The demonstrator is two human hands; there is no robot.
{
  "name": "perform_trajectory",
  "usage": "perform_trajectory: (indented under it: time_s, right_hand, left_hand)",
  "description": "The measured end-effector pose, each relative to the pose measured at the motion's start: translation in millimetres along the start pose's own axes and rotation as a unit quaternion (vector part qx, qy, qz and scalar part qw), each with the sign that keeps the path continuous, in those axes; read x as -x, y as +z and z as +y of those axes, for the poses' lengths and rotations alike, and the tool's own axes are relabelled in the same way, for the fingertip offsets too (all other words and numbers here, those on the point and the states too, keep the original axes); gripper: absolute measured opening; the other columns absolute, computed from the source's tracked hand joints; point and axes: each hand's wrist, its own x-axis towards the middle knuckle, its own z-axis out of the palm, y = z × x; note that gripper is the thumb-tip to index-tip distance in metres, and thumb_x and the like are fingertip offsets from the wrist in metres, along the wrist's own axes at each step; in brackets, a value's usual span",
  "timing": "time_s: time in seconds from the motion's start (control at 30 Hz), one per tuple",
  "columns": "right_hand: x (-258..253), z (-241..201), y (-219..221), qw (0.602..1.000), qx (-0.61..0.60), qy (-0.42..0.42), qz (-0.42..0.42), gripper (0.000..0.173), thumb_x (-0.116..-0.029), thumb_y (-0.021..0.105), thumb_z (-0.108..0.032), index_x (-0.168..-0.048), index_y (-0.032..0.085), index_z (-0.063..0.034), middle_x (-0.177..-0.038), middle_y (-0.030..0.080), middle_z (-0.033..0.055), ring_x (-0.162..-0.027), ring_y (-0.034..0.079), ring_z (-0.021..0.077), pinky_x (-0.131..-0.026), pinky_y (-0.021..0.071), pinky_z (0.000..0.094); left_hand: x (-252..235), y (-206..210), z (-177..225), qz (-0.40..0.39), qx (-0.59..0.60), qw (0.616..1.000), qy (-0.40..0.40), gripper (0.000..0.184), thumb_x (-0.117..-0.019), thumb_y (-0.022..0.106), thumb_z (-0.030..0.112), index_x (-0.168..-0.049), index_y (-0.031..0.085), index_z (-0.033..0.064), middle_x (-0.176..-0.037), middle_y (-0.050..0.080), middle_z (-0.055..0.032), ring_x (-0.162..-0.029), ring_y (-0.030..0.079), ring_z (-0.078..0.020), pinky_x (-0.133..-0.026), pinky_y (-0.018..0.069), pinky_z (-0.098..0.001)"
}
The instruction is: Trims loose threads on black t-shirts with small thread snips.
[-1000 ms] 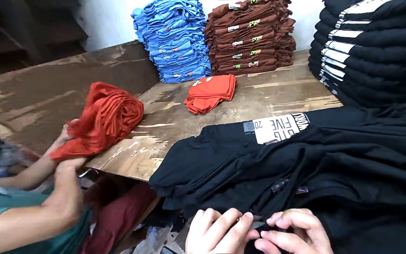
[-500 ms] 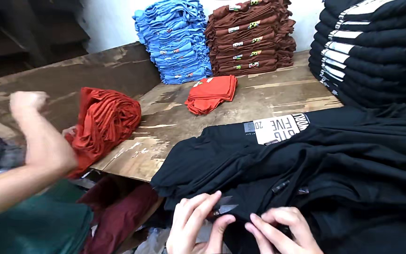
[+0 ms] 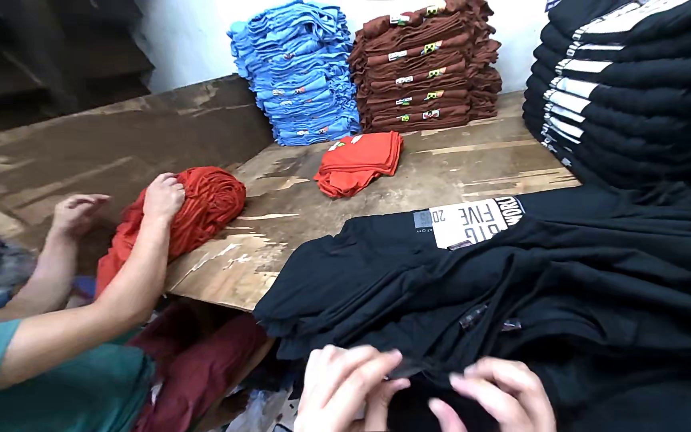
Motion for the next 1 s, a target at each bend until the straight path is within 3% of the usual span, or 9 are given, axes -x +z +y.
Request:
perform_trajectory:
  time_s: [0.07, 0.1, 0.2, 0.33, 0.5, 0.57, 0.67, 0.8, 1.0]
  right_hand:
    - [-3.3, 4.1, 7.0, 0.997, 0.071, -0.026, -0.006, 0.028, -0.0891, 0.080, -0.028, -0.115, 0.074, -0.0202, -0.109, 0.058, 0.0000, -0.099, 0.058, 0.0048, -0.085, 0.0499, 0.0166]
    - [-2.8, 6.6, 8.8, 0.997, 0.067, -0.042, -0.001, 0.021, -0.0881, 0.081, -0.023, -0.108, 0.077, -0.0186, -0.105, 0.061, 0.0004, -0.097, 0.059, 0.0053, -0.083, 0.0511, 0.0164]
    - [-0.4, 5.7, 4.2, 0.999, -0.034, -0.033, 0.005, 0.008, -0.0880, 0.081, -0.015, -0.095, 0.078, -0.0155, -0.101, 0.064, -0.0032, -0.102, 0.060, 0.0044, -0.089, 0.0516, 0.0171]
    - [4.7, 2.6, 5.3, 0.998, -0.052, 0.027, 0.027, 0.006, -0.0899, 0.080, -0.022, -0.093, 0.075, -0.0186, -0.105, 0.062, -0.0064, -0.106, 0.059, 0.0009, -0.093, 0.0503, 0.0145]
    - [4.8, -0.3, 3.8, 0.996, 0.040, -0.075, -0.006, 0.008, -0.0956, 0.070, -0.032, -0.093, 0.071, -0.0249, -0.103, 0.062, -0.0100, -0.108, 0.054, 0.0044, -0.103, 0.0380, 0.0249]
    - [-4.2, -0.2, -8.6, 0.995, 0.016, -0.089, -0.044, 0.021, -0.0987, 0.060, -0.035, -0.084, 0.068, -0.0233, -0.101, 0.066, -0.0088, -0.110, 0.055, 0.0081, -0.107, 0.0357, 0.0316]
    - [-39.4, 1.0, -17.6, 0.996, 0.080, -0.025, -0.013, 0.021, -0.0992, 0.062, -0.034, -0.085, 0.070, -0.0211, -0.103, 0.069, -0.0065, -0.113, 0.059, 0.0100, -0.105, 0.0448, 0.0337]
    - [-77.5, 20.2, 9.1, 0.948, 0.316, 0.035, -0.015, 0.035, -0.0871, 0.066, -0.056, -0.075, 0.076, -0.0246, -0.095, 0.070, -0.0023, -0.092, 0.062, 0.0217, -0.080, 0.0465, 0.0467]
    - [-94.8, 23.6, 40.7, 0.913, 0.344, 0.191, -0.103, 0.071, -0.0915, 0.047, -0.078, -0.064, 0.073, -0.0180, -0.080, 0.068, 0.0013, -0.090, 0.064, 0.0244, -0.093, 0.0386, 0.0570]
  left_hand:
    - [-1.7, -2.6, -3.2, 0.009, 0.007, 1.000, -0.026, 0.024, -0.0917, 0.078, 0.033, -0.114, 0.075, 0.0246, -0.108, 0.071, 0.0092, -0.098, 0.062, -0.0063, -0.086, 0.0489, -0.0289]
    - [-0.9, -3.1, -5.4, 0.011, 0.013, 0.999, -0.030, 0.023, -0.0908, 0.079, 0.032, -0.112, 0.076, 0.0245, -0.107, 0.072, 0.0094, -0.097, 0.063, -0.0064, -0.085, 0.0494, -0.0289]
    - [2.4, -6.4, -8.8, -0.013, 0.013, 1.000, -0.012, 0.014, -0.0925, 0.077, 0.031, -0.106, 0.077, 0.0268, -0.100, 0.072, 0.0119, -0.093, 0.062, -0.0043, -0.084, 0.0464, -0.0280]
    - [4.3, -0.8, -1.3, -0.049, 0.017, 0.999, 0.013, 0.019, -0.0923, 0.077, 0.031, -0.111, 0.075, 0.0276, -0.105, 0.071, 0.0118, -0.097, 0.060, -0.0050, -0.090, 0.0440, -0.0310]
    - [-0.3, 7.4, 2.9, -0.053, 0.042, 0.997, 0.037, 0.011, -0.0942, 0.075, 0.028, -0.105, 0.077, 0.0274, -0.100, 0.072, 0.0116, -0.092, 0.060, -0.0049, -0.086, 0.0432, -0.0298]
    - [-5.5, 5.5, 1.9, -0.051, 0.045, 0.998, 0.010, 0.018, -0.0941, 0.075, 0.034, -0.111, 0.075, 0.0261, -0.103, 0.070, 0.0090, -0.096, 0.061, -0.0062, -0.087, 0.0461, -0.0304]
    - [-20.3, 8.8, -8.8, -0.019, 0.021, 0.999, -0.040, 0.041, -0.0894, 0.077, 0.045, -0.122, 0.072, 0.0205, -0.104, 0.067, 0.0020, -0.098, 0.062, -0.0089, -0.085, 0.0538, -0.0294]
    - [-35.2, 30.4, -32.3, 0.037, -0.054, 0.997, -0.037, 0.021, -0.0880, 0.072, 0.030, -0.105, 0.078, 0.0193, -0.088, 0.065, 0.0065, -0.080, 0.060, -0.0043, -0.072, 0.0519, -0.0245]
    - [-38.3, 41.6, -39.2, 0.072, 0.000, 0.992, -0.101, 0.013, -0.0917, 0.071, 0.027, -0.098, 0.078, 0.0174, -0.084, 0.065, 0.0098, -0.071, 0.059, 0.0029, -0.060, 0.0502, -0.0135]
